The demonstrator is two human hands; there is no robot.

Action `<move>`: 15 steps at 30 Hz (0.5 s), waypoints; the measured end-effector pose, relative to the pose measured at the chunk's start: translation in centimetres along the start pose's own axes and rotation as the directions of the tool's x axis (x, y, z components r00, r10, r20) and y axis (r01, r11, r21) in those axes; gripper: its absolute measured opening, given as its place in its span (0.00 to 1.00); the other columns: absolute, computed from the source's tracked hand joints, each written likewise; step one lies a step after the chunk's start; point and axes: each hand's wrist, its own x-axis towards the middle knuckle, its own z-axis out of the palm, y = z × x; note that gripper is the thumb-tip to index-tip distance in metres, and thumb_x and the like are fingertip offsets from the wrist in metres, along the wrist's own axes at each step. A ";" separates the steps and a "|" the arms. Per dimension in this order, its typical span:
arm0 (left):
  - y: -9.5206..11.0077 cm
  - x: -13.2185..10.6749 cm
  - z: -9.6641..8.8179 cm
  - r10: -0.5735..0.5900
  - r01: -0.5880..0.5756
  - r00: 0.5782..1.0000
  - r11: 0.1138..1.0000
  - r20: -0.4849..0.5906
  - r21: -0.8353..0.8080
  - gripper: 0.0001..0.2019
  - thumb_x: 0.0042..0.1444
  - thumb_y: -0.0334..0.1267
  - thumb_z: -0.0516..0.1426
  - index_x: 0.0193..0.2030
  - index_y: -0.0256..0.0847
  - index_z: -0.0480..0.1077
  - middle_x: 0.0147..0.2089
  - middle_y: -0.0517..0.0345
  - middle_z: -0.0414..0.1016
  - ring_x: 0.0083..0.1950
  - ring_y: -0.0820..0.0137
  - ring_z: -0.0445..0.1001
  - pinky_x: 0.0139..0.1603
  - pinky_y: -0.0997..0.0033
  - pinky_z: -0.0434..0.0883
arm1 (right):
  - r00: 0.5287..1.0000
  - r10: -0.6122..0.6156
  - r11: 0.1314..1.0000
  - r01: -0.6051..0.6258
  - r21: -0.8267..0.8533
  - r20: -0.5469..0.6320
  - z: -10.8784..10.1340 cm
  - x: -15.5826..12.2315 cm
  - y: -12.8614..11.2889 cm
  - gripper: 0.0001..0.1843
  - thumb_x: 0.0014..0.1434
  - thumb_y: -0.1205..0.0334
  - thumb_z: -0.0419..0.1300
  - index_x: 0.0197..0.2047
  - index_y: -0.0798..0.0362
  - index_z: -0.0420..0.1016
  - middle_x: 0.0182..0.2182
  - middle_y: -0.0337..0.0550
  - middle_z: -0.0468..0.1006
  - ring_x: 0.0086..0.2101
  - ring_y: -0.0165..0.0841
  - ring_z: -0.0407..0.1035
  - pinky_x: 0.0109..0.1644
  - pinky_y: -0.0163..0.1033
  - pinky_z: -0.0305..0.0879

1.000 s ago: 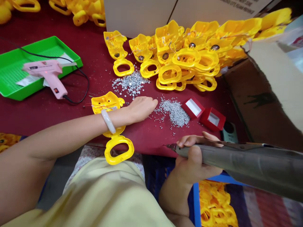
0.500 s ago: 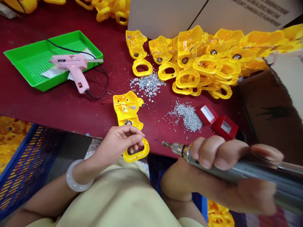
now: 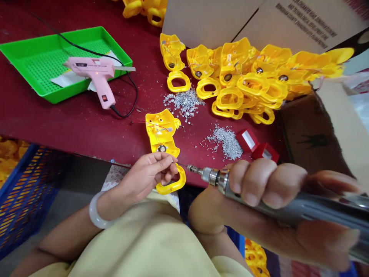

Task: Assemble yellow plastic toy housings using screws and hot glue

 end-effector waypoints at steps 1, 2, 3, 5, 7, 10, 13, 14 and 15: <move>0.0 0.0 0.0 -0.002 0.002 1.000 1.000 0.005 0.005 0.17 0.45 0.45 0.70 0.28 0.34 0.71 0.24 0.61 0.72 0.21 0.83 0.64 0.21 0.82 0.57 | 0.999 -0.045 0.994 0.045 0.100 -0.004 0.3 0.0 0.3 0.10 0.60 0.52 0.58 0.43 0.38 0.77 0.16 0.27 0.45 0.13 0.25 0.43 0.16 0.32 0.47; 0.0 -0.1 0.1 -0.004 0.003 1.000 1.000 0.008 0.007 0.17 0.45 0.45 0.70 0.28 0.35 0.71 0.24 0.62 0.72 0.21 0.82 0.63 0.21 0.81 0.57 | 0.997 -0.074 0.980 0.073 0.187 -0.004 0.5 -0.1 0.5 0.09 0.59 0.56 0.59 0.43 0.42 0.77 0.17 0.27 0.47 0.14 0.24 0.45 0.16 0.32 0.48; 0.0 -0.1 0.1 -0.006 0.006 1.000 1.000 0.006 0.003 0.17 0.45 0.44 0.70 0.28 0.35 0.71 0.24 0.62 0.72 0.21 0.82 0.63 0.21 0.81 0.57 | 0.997 -0.081 0.967 0.077 0.244 0.006 0.6 -0.2 0.7 0.09 0.59 0.58 0.60 0.43 0.45 0.77 0.18 0.27 0.50 0.14 0.24 0.48 0.17 0.32 0.50; 0.0 -0.1 0.1 -0.011 0.011 1.000 1.000 -0.004 -0.009 0.16 0.44 0.44 0.70 0.29 0.35 0.72 0.24 0.62 0.73 0.21 0.82 0.64 0.21 0.81 0.57 | 0.998 -0.056 0.961 0.048 0.274 0.023 0.5 -0.5 0.9 0.09 0.59 0.59 0.60 0.44 0.47 0.75 0.18 0.27 0.54 0.16 0.24 0.51 0.18 0.33 0.53; -0.1 0.0 0.1 -0.014 0.014 1.000 1.000 -0.011 -0.013 0.16 0.44 0.44 0.70 0.30 0.35 0.72 0.24 0.62 0.73 0.21 0.82 0.64 0.22 0.81 0.58 | 0.998 -0.048 0.958 0.037 0.284 0.029 0.4 -0.6 0.9 0.09 0.59 0.60 0.60 0.44 0.48 0.74 0.19 0.27 0.56 0.16 0.24 0.53 0.18 0.33 0.54; -0.3 0.2 0.0 0.019 -0.018 1.000 1.000 -0.010 0.021 0.15 0.45 0.44 0.70 0.31 0.36 0.73 0.25 0.62 0.74 0.22 0.81 0.66 0.23 0.81 0.61 | 0.998 -0.058 0.956 0.046 0.289 0.032 0.2 -0.7 1.0 0.09 0.59 0.60 0.60 0.45 0.48 0.74 0.19 0.27 0.56 0.16 0.24 0.54 0.17 0.32 0.54; -0.6 0.1 0.0 0.109 -0.108 0.994 0.986 0.004 0.124 0.13 0.49 0.45 0.68 0.33 0.38 0.73 0.27 0.60 0.76 0.24 0.79 0.69 0.25 0.79 0.65 | 0.998 -0.057 0.952 0.049 0.303 0.016 0.3 -0.5 1.2 0.09 0.59 0.60 0.60 0.44 0.48 0.74 0.19 0.27 0.56 0.16 0.24 0.55 0.17 0.33 0.53; -0.7 0.0 -0.1 0.141 -0.141 0.990 0.971 0.011 0.193 0.13 0.51 0.45 0.67 0.34 0.38 0.74 0.27 0.60 0.76 0.24 0.78 0.69 0.26 0.78 0.66 | 0.998 -0.058 0.954 0.052 0.296 0.010 0.2 -0.5 1.2 0.09 0.59 0.60 0.60 0.44 0.48 0.75 0.18 0.27 0.56 0.16 0.24 0.54 0.16 0.33 0.53; -0.6 -0.1 -0.1 0.185 -0.180 0.983 0.942 0.010 0.284 0.12 0.52 0.45 0.65 0.36 0.38 0.74 0.28 0.59 0.77 0.24 0.77 0.70 0.26 0.77 0.67 | 0.998 -0.064 0.958 0.060 0.281 0.007 0.2 -0.4 1.3 0.09 0.59 0.59 0.60 0.44 0.47 0.75 0.18 0.27 0.55 0.15 0.24 0.54 0.16 0.33 0.53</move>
